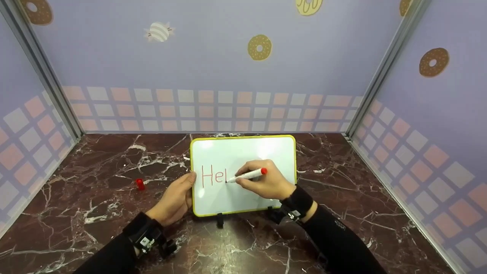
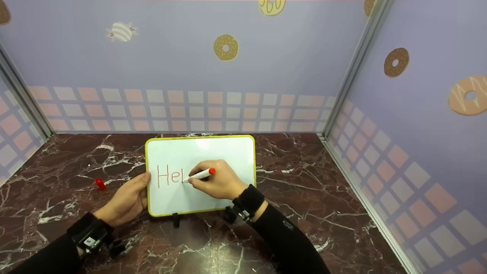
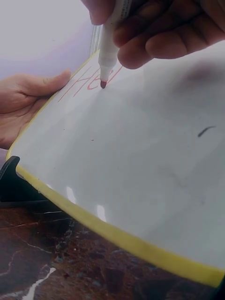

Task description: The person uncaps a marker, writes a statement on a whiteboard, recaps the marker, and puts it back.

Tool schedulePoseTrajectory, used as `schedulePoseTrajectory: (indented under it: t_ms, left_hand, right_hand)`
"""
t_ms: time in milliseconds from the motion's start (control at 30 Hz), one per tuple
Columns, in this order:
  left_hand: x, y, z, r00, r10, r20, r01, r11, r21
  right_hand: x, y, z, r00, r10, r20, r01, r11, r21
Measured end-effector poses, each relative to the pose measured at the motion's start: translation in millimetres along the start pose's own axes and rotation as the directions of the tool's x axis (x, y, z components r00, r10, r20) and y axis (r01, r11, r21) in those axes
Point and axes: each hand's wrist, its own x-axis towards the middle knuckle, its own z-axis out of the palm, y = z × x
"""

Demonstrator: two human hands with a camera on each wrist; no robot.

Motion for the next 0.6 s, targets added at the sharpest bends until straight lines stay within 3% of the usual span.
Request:
schedulePoseTrajectory:
  t_ms: [600]
  left_hand:
    - [-0.2,0.6,-0.6,1.000,0.006,0.025,-0.006,1.000,0.005]
  right_hand:
    - [0.0,-3.0,-1.4,0.999,0.046,0.013,-0.047,0.999,0.014]
